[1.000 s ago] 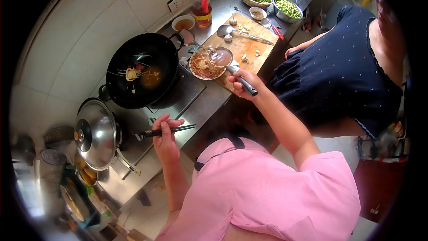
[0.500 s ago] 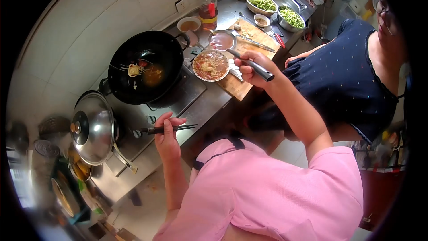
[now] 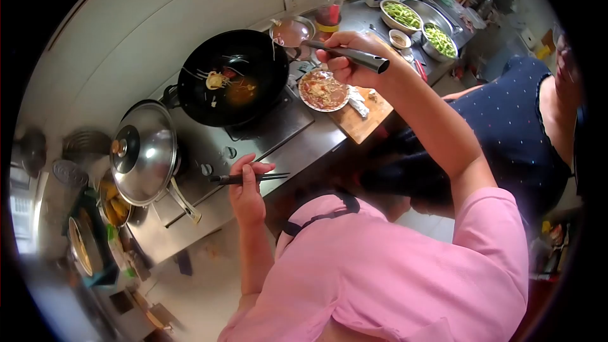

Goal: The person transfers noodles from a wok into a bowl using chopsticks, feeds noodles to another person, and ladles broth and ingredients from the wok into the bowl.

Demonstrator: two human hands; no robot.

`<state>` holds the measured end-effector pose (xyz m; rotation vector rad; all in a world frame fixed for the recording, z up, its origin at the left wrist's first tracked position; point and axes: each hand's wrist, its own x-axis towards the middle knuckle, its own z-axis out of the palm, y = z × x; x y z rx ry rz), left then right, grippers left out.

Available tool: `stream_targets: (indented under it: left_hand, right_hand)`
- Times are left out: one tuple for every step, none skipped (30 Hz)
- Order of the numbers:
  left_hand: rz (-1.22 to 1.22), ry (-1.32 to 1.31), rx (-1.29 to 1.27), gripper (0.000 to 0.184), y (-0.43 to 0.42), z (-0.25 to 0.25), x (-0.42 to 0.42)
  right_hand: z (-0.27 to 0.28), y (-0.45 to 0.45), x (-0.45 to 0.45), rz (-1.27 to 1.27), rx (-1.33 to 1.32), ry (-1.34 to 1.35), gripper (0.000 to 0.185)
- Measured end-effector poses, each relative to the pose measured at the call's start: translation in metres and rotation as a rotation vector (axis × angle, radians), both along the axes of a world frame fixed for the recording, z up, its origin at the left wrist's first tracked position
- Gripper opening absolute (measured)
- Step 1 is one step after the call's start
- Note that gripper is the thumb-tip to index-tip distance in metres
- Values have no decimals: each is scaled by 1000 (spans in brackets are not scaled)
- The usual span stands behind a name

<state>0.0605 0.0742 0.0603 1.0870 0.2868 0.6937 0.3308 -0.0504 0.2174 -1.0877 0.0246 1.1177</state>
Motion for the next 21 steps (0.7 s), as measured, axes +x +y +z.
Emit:
stream_targets:
  left_hand:
    - [25,9,4,26,-1,2,-2]
    - [50,16,8,25,-1,4,-4]
    - [65,14,10,26,0,4,-6]
    - [79,12,13,26,0,3,-9]
    - [93,12,18,26,1,3,-11]
    - [102,-13,19,26,0,4,-13]
    - [117,-3,24,26,0,5,-16]
    - [130,6,31,26,0,6,-18]
    - [142,17,37,26,-1,7,-21]
    - [154,13,25,26,-2,6,-23]
    - [176,25,30,26,-3,8,-27]
    - [189,35,28,26,-5,8,-30]
    - [202,47,23,26,-6,8,-32]
    - [207,45,32,26,-6,10,-33]
    - [211,45,32,26,-6,9,-33]
    - [215,46,30,26,-7,9,-34]
    - [218,46,28,26,-7,8,-35]
    - [214,66,35,26,-7,8,-35]
    - [211,56,30,26,-9,9,-33]
    - [206,46,25,26,-10,10,-30]
    - [199,36,19,25,-10,10,-28]
  right_hand:
    - [-10,7,4,37,16,19,12]
    - [-24,16,11,92,22,100,12]
    - [-29,24,7,95,2,85,12]
    - [-44,33,10,150,9,153,12]
    - [-64,43,14,204,15,223,12]
    - [-83,53,16,217,-12,234,13]
    - [-101,65,16,229,-38,245,13]
    - [-112,74,13,258,-60,275,12]
    - [-128,84,13,269,-113,254,12]
    - [-155,96,15,276,-155,161,13]
    - [-172,108,13,285,-190,68,14]
    - [-163,112,1,302,-303,-110,15]
    - [-154,114,-9,316,-417,-288,18]
    - [-172,121,2,531,-565,-639,22]
    - [-177,119,-5,481,-592,-896,25]
    - [-181,112,-8,471,-643,-1291,25]
    - [-185,104,-11,447,-681,-1689,26]
    - [-156,94,-26,454,-791,-1672,26]
    - [-149,88,-29,406,-746,-1710,26]
    - [-145,82,-30,356,-702,-1746,26]
    - [-142,76,-31,306,-660,-1780,27]
